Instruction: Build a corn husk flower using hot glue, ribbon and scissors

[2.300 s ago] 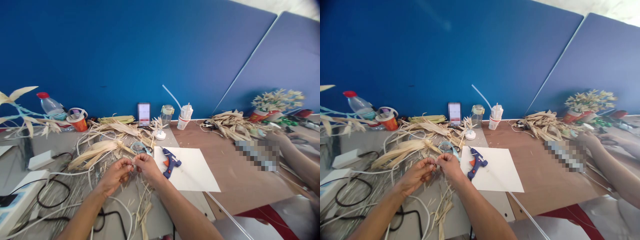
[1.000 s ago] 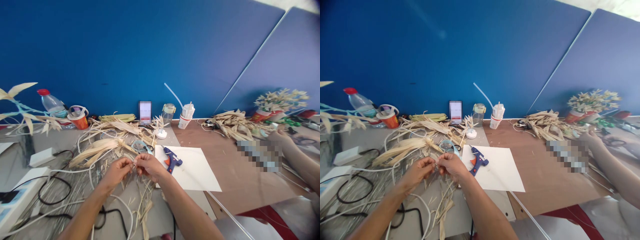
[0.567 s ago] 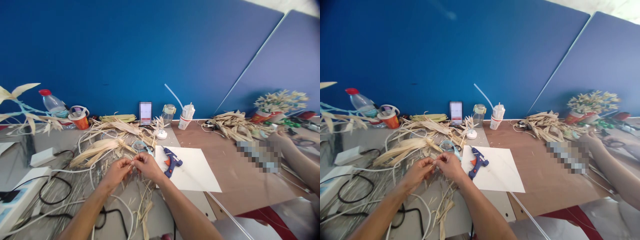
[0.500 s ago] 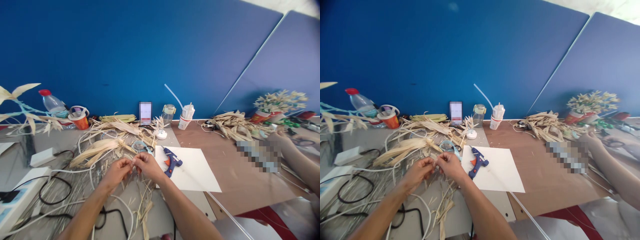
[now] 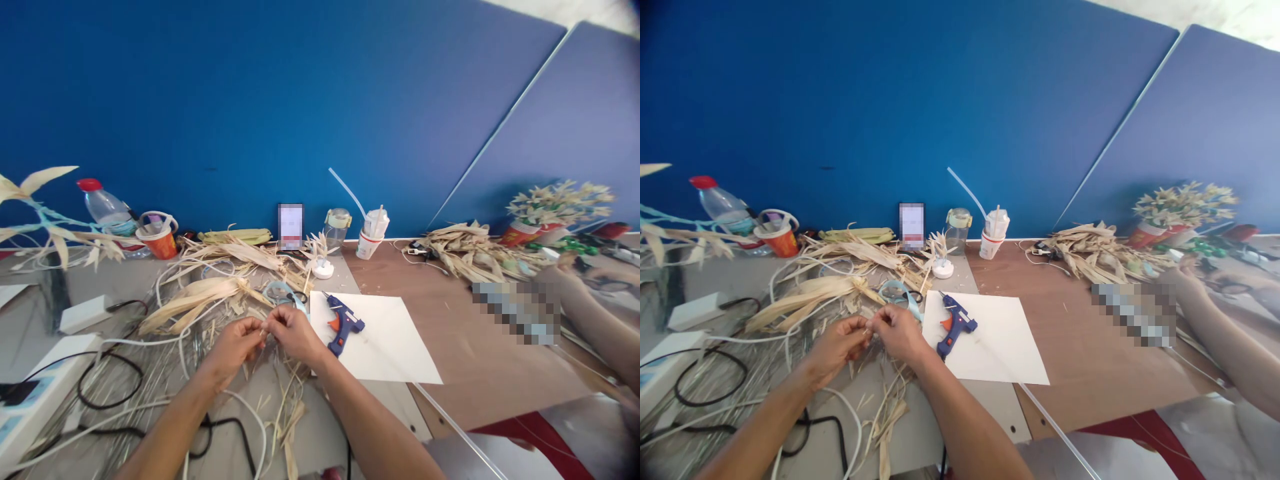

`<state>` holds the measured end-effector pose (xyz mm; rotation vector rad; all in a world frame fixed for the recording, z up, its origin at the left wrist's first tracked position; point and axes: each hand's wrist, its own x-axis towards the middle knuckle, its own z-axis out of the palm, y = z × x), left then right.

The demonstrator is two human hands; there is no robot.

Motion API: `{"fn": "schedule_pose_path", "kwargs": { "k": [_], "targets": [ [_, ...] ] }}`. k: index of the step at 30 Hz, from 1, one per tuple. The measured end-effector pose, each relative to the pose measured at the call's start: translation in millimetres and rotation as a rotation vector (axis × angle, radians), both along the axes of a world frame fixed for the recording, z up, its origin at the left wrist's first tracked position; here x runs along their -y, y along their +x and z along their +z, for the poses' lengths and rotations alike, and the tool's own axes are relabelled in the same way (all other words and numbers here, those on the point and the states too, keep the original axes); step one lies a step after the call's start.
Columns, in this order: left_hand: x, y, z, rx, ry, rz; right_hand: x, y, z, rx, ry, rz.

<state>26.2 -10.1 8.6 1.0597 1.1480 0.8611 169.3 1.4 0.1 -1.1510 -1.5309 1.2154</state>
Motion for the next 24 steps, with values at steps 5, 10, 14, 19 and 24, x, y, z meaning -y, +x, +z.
{"fn": "schedule_pose_path", "kwargs": {
  "k": [5, 10, 14, 19, 24],
  "targets": [
    [-1.5, -6.2, -1.5, 0.215, -0.103, -0.089, -0.4, 2.4, 3.7, -0.12, -0.12, 0.097],
    [-3.2, -13.3, -2.4, 0.377, -0.16, -0.164, -1.2, 6.4, 7.7, -0.209, -0.134, 0.178],
    [-2.8, -14.1, -0.4, 0.432, -0.194, -0.152, -1.6, 7.3, 8.2, -0.173, -0.12, 0.185],
    [-2.3, -11.1, 0.5, 0.345, -0.173, -0.166, -1.8, 6.5, 5.7, -0.038, -0.073, 0.109],
    [-2.5, -10.0, 0.3, 0.289, -0.174, -0.155, -2.5, 6.5, 3.4, 0.048, -0.023, 0.094]
  ]
}}
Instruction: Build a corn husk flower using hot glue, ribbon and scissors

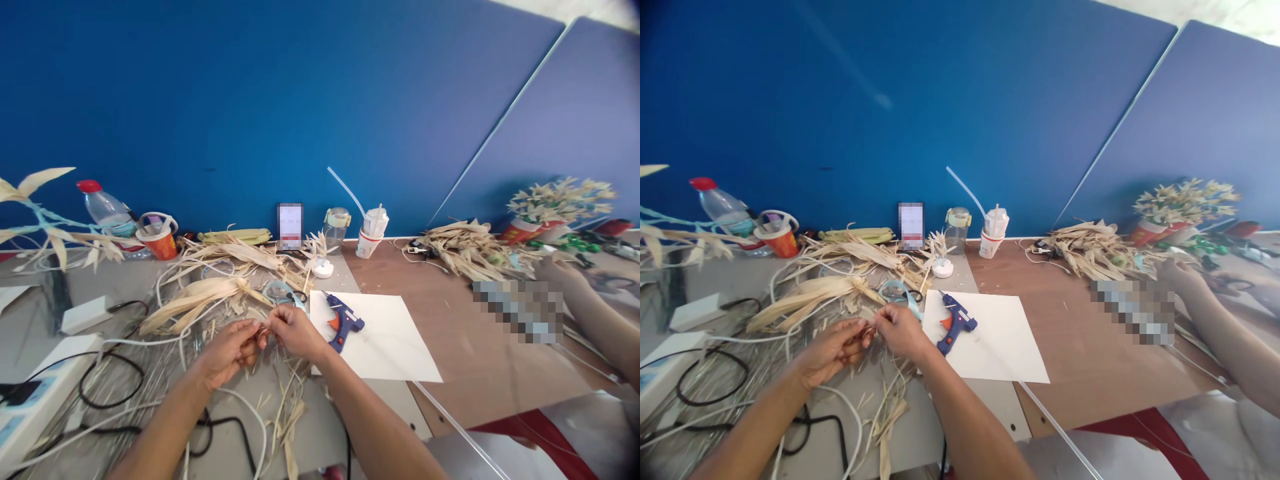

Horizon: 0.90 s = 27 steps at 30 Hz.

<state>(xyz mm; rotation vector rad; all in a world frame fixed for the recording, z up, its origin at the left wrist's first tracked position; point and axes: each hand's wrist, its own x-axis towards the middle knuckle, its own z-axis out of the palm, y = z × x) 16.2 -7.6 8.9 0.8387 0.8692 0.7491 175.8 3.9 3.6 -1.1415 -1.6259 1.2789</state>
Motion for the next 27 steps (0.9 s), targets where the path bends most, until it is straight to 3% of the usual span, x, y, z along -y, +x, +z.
{"fn": "schedule_pose_path", "kwargs": {
  "k": [8, 18, 27],
  "targets": [
    [1.7, 3.4, -3.2, -0.14, 0.063, 0.091, -0.6, -1.2, -0.5, -0.036, -0.008, -0.05],
    [1.5, 6.9, -1.8, -0.145, 0.091, 0.165, -1.5, -4.4, -9.0, -0.016, 0.012, -0.103],
    [-2.9, 3.5, -8.0, 0.024, -0.028, 0.13, 3.5, -13.8, -5.9, -0.088, 0.023, -0.188]
  ]
}}
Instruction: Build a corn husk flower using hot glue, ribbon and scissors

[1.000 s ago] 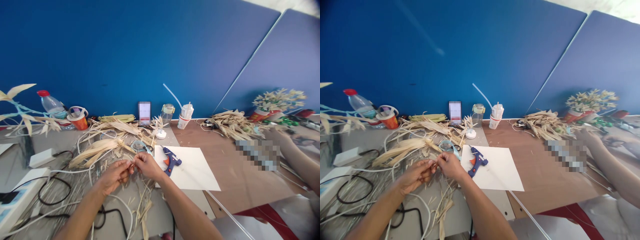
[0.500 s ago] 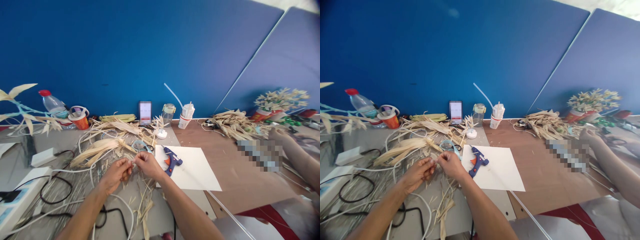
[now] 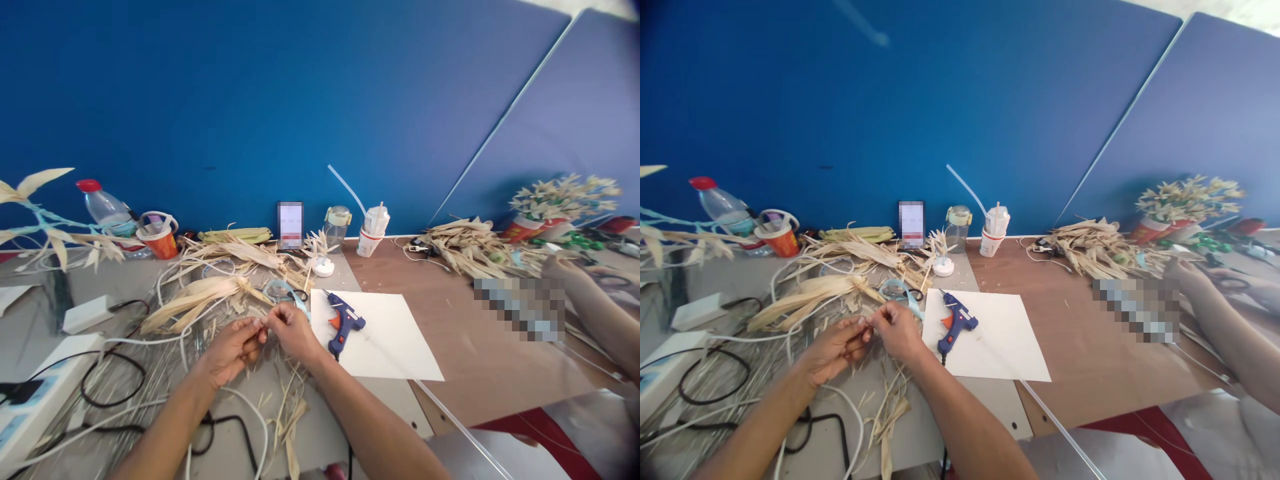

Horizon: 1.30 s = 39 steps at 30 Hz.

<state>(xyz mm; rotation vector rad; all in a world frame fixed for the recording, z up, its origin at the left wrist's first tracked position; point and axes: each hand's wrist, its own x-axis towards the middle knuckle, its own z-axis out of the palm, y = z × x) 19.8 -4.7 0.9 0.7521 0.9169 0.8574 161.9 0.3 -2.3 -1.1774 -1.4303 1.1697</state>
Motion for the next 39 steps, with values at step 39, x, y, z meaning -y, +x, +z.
{"fn": "schedule_pose_path", "kwargs": {
  "k": [39],
  "targets": [
    [4.7, -1.1, 5.7, -0.149, 0.115, -0.058, -0.2, 10.0, 10.7, -0.538, -0.368, 0.188]
  ]
}}
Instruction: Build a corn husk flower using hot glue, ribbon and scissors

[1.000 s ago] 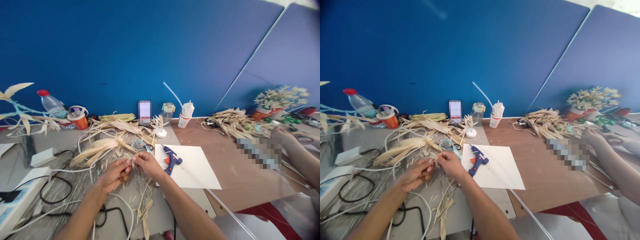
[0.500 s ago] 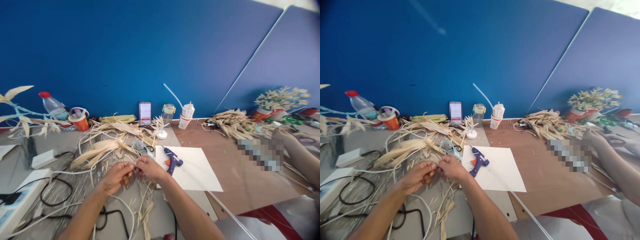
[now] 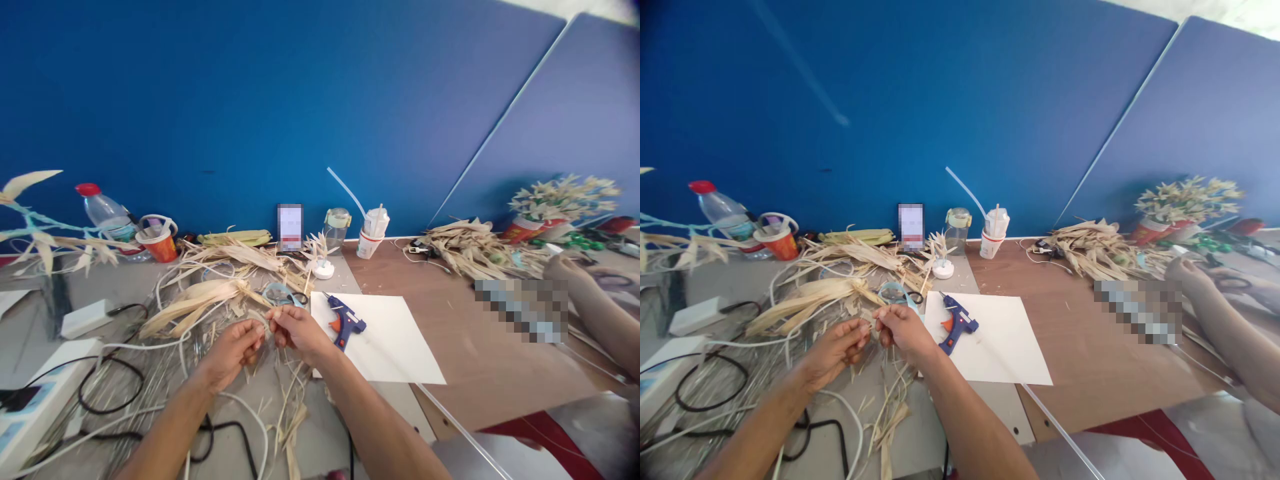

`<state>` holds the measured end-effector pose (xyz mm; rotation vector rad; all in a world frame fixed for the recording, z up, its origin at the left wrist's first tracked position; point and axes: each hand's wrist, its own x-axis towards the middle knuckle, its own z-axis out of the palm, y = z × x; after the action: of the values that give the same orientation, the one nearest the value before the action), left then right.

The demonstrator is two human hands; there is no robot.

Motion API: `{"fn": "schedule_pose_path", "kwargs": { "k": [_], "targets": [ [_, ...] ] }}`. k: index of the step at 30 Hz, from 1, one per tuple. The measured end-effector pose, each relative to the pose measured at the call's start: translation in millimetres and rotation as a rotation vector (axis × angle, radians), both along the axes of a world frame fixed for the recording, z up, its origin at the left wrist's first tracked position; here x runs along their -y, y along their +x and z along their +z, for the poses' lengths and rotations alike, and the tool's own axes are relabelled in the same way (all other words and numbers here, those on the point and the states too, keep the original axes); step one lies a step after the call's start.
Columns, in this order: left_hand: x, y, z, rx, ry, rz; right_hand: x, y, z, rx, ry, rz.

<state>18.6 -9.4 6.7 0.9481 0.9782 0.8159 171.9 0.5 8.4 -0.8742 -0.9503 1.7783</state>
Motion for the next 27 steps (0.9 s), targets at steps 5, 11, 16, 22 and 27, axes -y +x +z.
{"fn": "schedule_pose_path", "kwargs": {
  "k": [5, 11, 16, 22, 27],
  "targets": [
    [-1.0, -1.0, -0.7, 0.027, -0.022, 0.011, 0.1, 2.0, -1.2, 0.027, 0.086, 0.079],
    [0.1, -1.2, 1.3, 0.101, -0.058, -0.041, -1.4, -1.4, -5.2, 0.132, 0.169, 0.036],
    [-1.4, 0.6, 2.8, 0.116, -0.056, -0.033, -1.2, -3.0, -6.6, 0.29, 0.269, -0.029],
    [-1.3, 1.3, 1.4, 0.037, -0.004, -0.013, -1.4, -1.5, -10.0, 0.493, 0.368, -0.083],
    [-1.9, -2.1, 2.8, -0.011, 0.004, 0.015, -2.9, -0.2, -11.7, 0.568, 0.411, -0.121]
  ]
}}
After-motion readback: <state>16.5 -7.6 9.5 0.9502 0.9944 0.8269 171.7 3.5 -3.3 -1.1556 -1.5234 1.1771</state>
